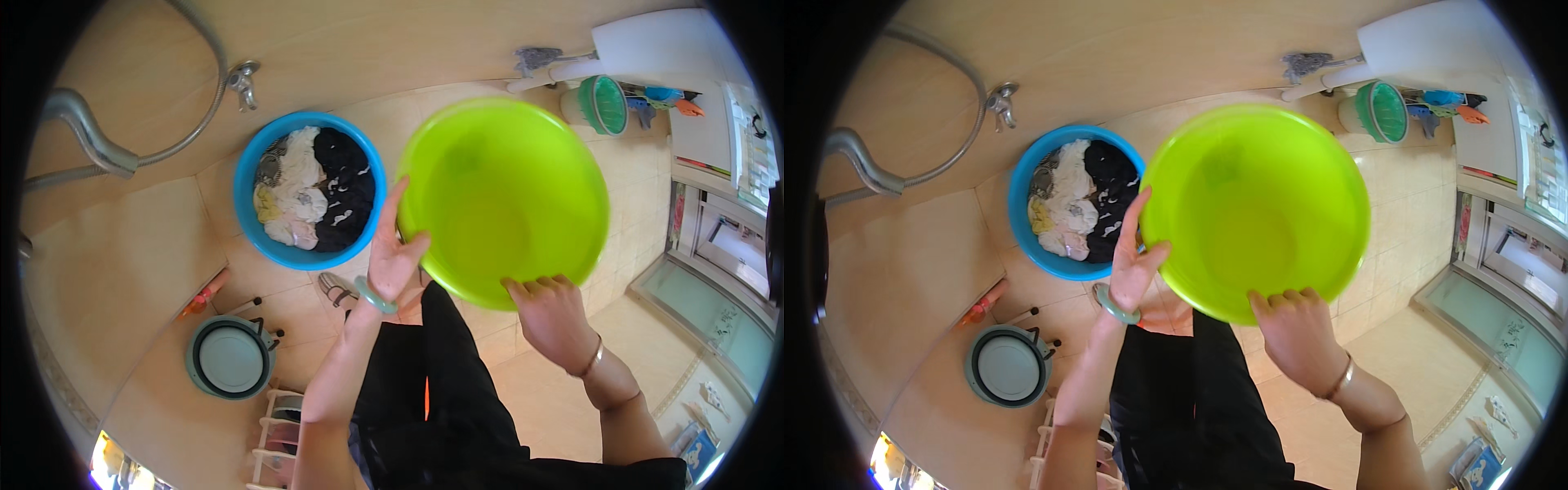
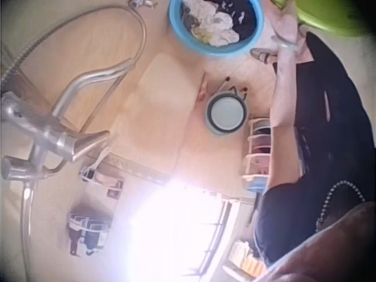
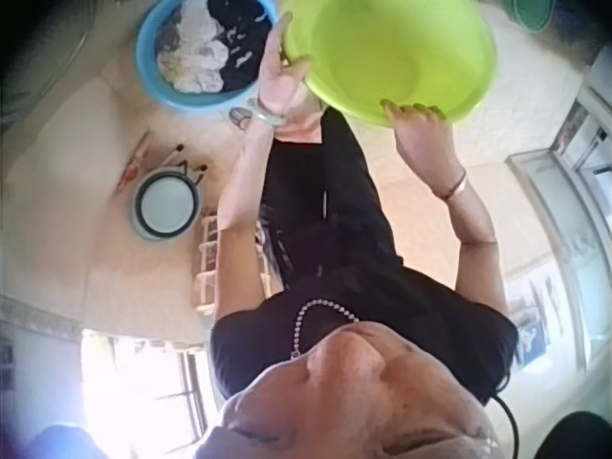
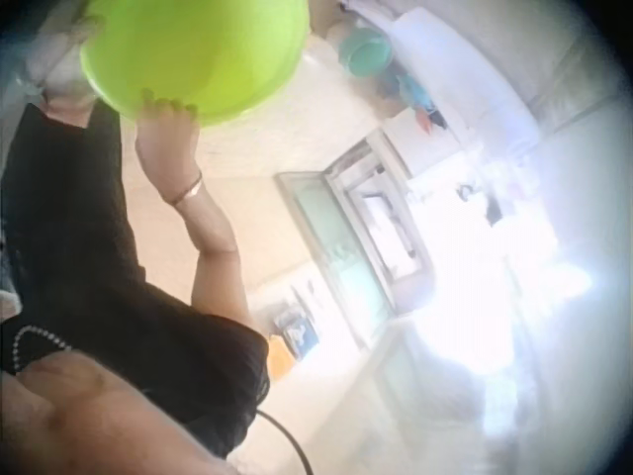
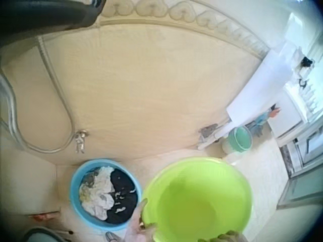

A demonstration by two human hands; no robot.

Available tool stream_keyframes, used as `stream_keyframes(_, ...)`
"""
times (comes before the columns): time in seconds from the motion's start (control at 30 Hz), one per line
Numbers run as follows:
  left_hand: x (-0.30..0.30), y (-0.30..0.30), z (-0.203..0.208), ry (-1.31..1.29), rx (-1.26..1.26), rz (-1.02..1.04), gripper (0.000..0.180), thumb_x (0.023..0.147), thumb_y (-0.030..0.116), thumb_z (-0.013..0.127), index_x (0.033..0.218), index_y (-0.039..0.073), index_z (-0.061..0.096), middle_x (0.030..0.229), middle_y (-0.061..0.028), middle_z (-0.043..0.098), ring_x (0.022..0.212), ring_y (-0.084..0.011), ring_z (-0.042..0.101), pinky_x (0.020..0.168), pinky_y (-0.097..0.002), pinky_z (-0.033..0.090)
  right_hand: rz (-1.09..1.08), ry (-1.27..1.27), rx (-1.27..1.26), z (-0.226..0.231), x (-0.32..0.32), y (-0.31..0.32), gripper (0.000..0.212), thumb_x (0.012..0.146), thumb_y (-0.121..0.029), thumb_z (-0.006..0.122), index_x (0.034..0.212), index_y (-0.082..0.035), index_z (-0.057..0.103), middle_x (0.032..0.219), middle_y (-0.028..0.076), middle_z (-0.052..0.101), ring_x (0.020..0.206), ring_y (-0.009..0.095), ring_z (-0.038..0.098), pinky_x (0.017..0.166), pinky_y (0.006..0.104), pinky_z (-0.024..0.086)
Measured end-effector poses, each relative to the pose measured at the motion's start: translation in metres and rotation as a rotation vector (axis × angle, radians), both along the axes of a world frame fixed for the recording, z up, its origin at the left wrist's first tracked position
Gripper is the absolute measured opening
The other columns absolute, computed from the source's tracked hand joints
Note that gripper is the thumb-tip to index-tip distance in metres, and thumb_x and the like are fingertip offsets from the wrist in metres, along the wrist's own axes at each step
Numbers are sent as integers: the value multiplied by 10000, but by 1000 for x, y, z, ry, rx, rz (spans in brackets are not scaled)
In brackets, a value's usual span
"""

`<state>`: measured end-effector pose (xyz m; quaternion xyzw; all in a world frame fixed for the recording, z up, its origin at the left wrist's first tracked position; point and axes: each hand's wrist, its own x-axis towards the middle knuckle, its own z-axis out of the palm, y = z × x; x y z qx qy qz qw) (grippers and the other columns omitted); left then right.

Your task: The person sits on a small stool in a bathroom and hand-washes clothes in a blue basin filled with soapy water. They scrub and rinse various garments, including a striped shirt and dark pants, by hand, occasionally transferring items to a green bucket.

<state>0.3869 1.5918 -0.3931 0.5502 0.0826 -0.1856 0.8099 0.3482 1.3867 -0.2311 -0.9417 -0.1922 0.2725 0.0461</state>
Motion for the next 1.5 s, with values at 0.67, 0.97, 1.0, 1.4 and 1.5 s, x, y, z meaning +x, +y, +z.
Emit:
stream_keyframes(0.67,20,47,-325,-238,515,-86,682,926,162,637,1504,141,277,1494,-143,359,1356,-287,386,1044,-435,398,-208,-508,26,-439,-13,-10,385,764,41,525,1113,-91,618,1191,45,664,1130,190,624,833,364,482)
stream_keyframes(0.97,-9,113,-371,-300,656,-44,610,910,155,649,1457,107,383,1420,-132,482,1282,-245,485,996,-364,425,-257,-552,-112,-431,-9,32,615,778,1,612,1367,-97,463,1442,107,452,1392,311,336,1125,464,221)
stream_keyframes(1.0,-7,117,-374,-292,644,-42,602,914,169,646,1452,99,386,1416,-120,489,1278,-246,489,995,-364,425,-213,-580,-41,-425,-7,47,591,790,-22,619,1358,-95,473,1446,110,446,1389,314,339,1122,469,224)
stream_keyframes(1.4,-3,160,-379,-437,970,24,555,838,176,678,1349,77,485,1352,-253,480,1221,-418,485,1032,-444,403,127,-453,349,-482,48,197,587,814,-243,700,1361,-183,500,1478,71,400,1418,272,287,1109,527,229)
stream_keyframes(1.5,-17,165,-376,-397,932,0,516,844,193,673,1318,70,509,1355,-257,472,1221,-425,478,1022,-455,408,147,-428,375,-487,47,205,595,815,-244,700,1369,-195,491,1459,92,415,1382,284,346,1094,534,245)
